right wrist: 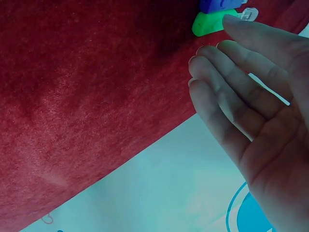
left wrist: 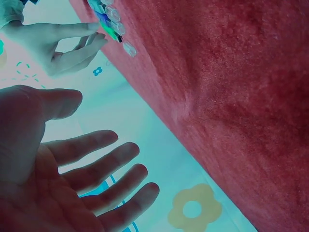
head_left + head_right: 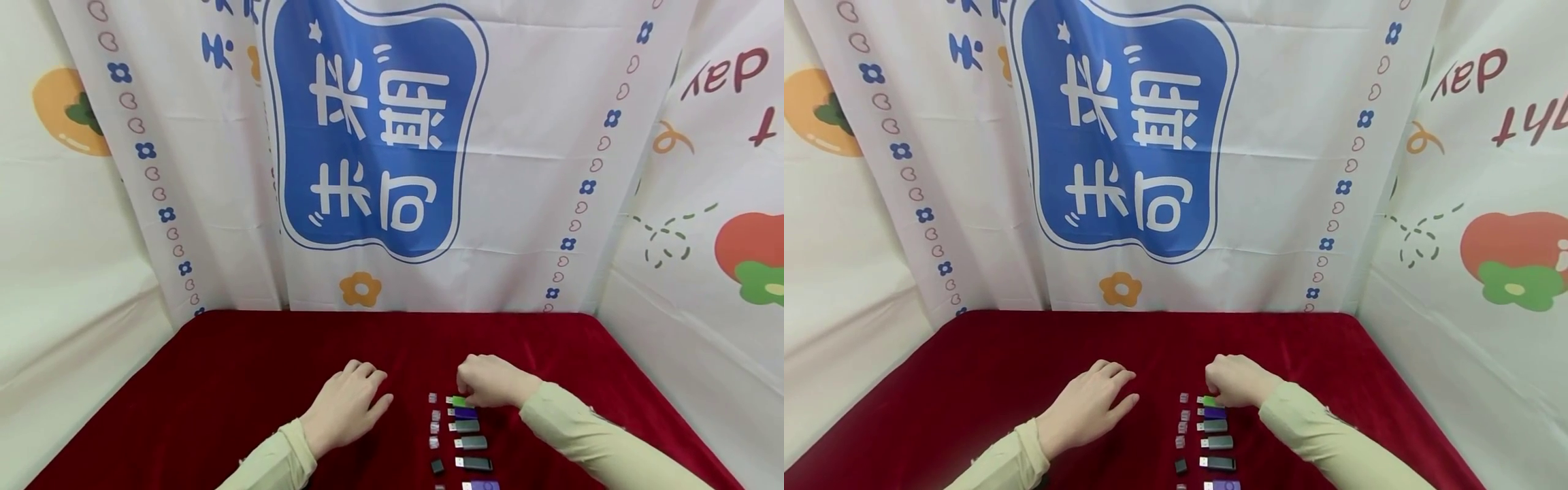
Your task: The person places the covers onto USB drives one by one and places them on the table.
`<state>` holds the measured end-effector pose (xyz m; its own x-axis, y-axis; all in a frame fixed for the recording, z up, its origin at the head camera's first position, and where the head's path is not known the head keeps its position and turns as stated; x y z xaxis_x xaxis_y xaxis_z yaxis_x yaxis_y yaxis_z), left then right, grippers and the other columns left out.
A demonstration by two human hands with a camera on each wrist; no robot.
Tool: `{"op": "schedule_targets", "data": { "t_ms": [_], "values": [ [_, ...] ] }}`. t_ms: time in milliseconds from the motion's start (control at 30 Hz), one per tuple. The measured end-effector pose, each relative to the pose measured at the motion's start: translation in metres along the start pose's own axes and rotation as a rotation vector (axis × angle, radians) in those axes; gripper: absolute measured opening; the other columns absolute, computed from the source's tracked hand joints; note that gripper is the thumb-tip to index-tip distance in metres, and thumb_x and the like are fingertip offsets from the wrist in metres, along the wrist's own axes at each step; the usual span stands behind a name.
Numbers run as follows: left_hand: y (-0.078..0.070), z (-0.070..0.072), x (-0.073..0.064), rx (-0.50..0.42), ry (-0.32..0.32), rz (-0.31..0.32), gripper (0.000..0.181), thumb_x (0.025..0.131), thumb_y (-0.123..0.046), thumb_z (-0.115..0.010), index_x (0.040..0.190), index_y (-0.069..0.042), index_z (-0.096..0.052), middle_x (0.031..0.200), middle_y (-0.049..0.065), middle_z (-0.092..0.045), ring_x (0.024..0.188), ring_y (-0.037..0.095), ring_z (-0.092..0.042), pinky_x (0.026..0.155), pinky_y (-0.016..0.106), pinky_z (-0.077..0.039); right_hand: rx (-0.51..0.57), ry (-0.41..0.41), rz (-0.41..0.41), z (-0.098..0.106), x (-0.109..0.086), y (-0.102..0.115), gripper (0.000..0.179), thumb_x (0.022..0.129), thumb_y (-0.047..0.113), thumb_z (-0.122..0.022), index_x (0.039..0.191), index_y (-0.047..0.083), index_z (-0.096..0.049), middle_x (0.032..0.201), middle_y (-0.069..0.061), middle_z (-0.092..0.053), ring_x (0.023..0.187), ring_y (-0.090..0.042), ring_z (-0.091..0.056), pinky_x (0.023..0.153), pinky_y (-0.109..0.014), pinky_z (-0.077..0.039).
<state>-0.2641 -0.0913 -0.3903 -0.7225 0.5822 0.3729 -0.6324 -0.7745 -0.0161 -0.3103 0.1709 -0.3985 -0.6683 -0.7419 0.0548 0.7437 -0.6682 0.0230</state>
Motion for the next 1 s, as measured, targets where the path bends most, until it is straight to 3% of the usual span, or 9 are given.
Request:
{"op": "schedule_targets", "data": {
  "t_ms": [300,500,667,733,833,933,1000],
  "values": [
    [0.000,-0.001,0.003,0.001,0.012,-0.013,0.032,0.097,-0.031,-0.061,0.111,-0.004,-0.070,0.105,0.009,-0.066,0.098,0.026,-0.059,0.077,0.037,-0.054,-0.047,0.070,-0.026,-0.004,0.008,0.006,0.050,0.081,0.015,-0.081,0.049,0.020,-0.044,0.042,0.012,-0.028,0.043,-0.001,-0.024,0.044,-0.018,-0.029],
    [-0.002,0.000,0.005,0.008,0.024,-0.021,0.031,0.097,-0.031,-0.061,0.108,-0.003,-0.071,0.103,0.008,-0.066,0.096,0.025,-0.058,0.076,0.036,-0.054,-0.073,0.125,-0.048,-0.003,0.015,0.011,0.059,0.079,0.013,-0.084,0.051,0.019,-0.032,0.049,0.010,-0.013,0.051,-0.006,-0.011,0.044,-0.021,-0.022],
    [-0.002,0.001,0.006,0.013,0.007,-0.032,0.028,0.096,-0.029,-0.062,0.103,-0.004,-0.072,0.099,0.007,-0.067,0.091,0.024,-0.058,0.072,0.035,-0.054,-0.004,0.120,-0.083,-0.003,0.015,0.004,0.058,0.077,0.010,-0.081,0.052,0.019,-0.030,0.052,0.009,-0.011,0.050,-0.007,-0.010,0.043,-0.022,-0.019],
    [-0.002,0.002,0.007,0.015,0.004,-0.034,0.027,0.096,-0.029,-0.062,0.102,-0.004,-0.072,0.097,0.007,-0.067,0.089,0.023,-0.059,0.070,0.034,-0.054,0.054,0.088,-0.105,-0.001,0.013,-0.002,0.054,0.074,0.009,-0.082,0.053,0.019,-0.033,0.053,0.010,-0.014,0.049,-0.006,-0.013,0.043,-0.022,-0.020],
    [-0.001,0.001,0.011,0.014,0.011,-0.035,0.027,0.096,-0.029,-0.062,0.101,-0.005,-0.073,0.095,0.006,-0.067,0.086,0.022,-0.059,0.068,0.033,-0.054,0.150,0.017,-0.137,0.006,0.007,-0.012,0.039,0.070,0.010,-0.083,0.056,0.018,-0.048,0.053,0.013,-0.031,0.048,-0.004,-0.027,0.044,-0.022,-0.030],
    [-0.001,0.000,0.015,0.005,0.025,-0.035,0.027,0.097,-0.029,-0.061,0.100,-0.005,-0.073,0.094,0.006,-0.067,0.085,0.022,-0.058,0.068,0.033,-0.054,0.238,-0.040,-0.157,0.014,0.000,-0.021,0.025,0.071,0.011,-0.084,0.065,0.018,-0.060,0.059,0.012,-0.049,0.052,-0.005,-0.044,0.049,-0.024,-0.043],
    [-0.001,-0.002,0.018,-0.002,0.030,-0.037,0.027,0.097,-0.029,-0.061,0.099,-0.005,-0.073,0.092,0.005,-0.067,0.083,0.021,-0.058,0.067,0.032,-0.053,0.278,-0.070,-0.167,0.017,-0.005,-0.025,0.021,0.072,0.011,-0.083,0.069,0.018,-0.064,0.062,0.011,-0.054,0.055,-0.006,-0.049,0.052,-0.026,-0.047]
  ]
}}
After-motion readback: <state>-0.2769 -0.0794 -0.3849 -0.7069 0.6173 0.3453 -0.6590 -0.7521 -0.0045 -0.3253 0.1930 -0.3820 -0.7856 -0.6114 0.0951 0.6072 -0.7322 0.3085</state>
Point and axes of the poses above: each hand's wrist, its own x-axis towards the middle knuckle, its own z-axis out of the back of the hand, y = z × x, the point moved 2 cm from there along x, towards the middle knuckle
